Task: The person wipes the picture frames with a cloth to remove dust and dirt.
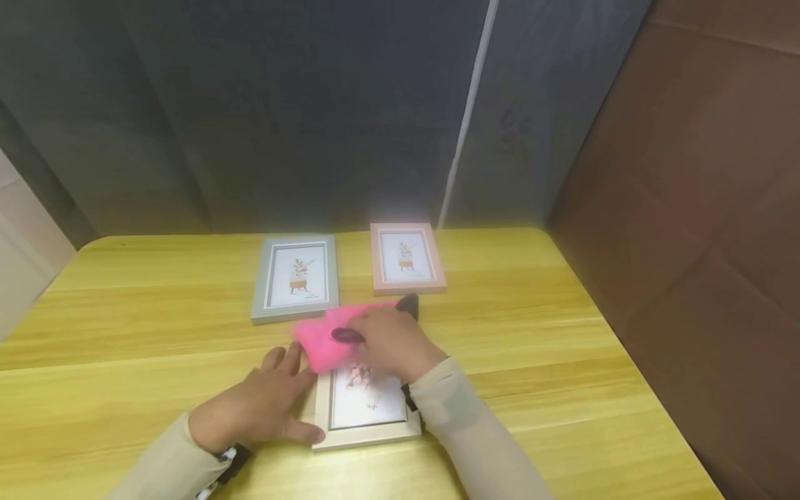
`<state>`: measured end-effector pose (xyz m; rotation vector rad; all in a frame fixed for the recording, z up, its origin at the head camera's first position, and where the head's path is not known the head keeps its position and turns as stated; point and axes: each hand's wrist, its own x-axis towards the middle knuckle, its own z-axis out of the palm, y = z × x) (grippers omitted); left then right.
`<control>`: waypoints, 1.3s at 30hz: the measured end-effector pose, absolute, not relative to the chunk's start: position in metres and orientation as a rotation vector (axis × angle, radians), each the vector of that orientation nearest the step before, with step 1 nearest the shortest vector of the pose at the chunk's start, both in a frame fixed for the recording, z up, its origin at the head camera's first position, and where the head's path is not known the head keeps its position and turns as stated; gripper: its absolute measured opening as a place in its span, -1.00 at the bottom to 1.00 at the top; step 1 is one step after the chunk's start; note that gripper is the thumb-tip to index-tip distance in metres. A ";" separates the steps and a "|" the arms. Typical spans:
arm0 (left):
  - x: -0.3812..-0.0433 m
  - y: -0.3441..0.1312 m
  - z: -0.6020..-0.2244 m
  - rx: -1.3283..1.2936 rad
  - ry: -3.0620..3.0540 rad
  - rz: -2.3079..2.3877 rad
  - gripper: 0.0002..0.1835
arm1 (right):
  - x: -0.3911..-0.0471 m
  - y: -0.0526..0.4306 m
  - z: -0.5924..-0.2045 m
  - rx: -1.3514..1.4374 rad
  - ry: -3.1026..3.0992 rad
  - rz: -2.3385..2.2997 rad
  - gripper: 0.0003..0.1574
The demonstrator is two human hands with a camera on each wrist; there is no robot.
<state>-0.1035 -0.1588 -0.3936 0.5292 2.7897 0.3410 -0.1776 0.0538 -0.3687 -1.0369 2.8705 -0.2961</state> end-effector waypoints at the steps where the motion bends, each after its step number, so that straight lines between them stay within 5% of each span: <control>1: -0.103 -0.159 -0.394 0.526 2.789 0.339 0.31 | -0.179 0.057 -0.367 -1.008 2.881 -0.280 -0.64; 13: -0.102 -0.159 -0.394 0.527 2.795 0.357 0.26 | -0.193 0.084 -0.368 -0.722 3.016 -0.216 -0.72; 26: -0.103 -0.160 -0.394 0.536 2.809 0.357 0.28 | -0.173 0.044 -0.376 -1.161 2.886 -0.315 -0.60; 39: -0.104 -0.159 -0.394 0.524 2.790 0.315 0.29 | -0.178 0.060 -0.371 -0.907 2.985 -0.206 -0.66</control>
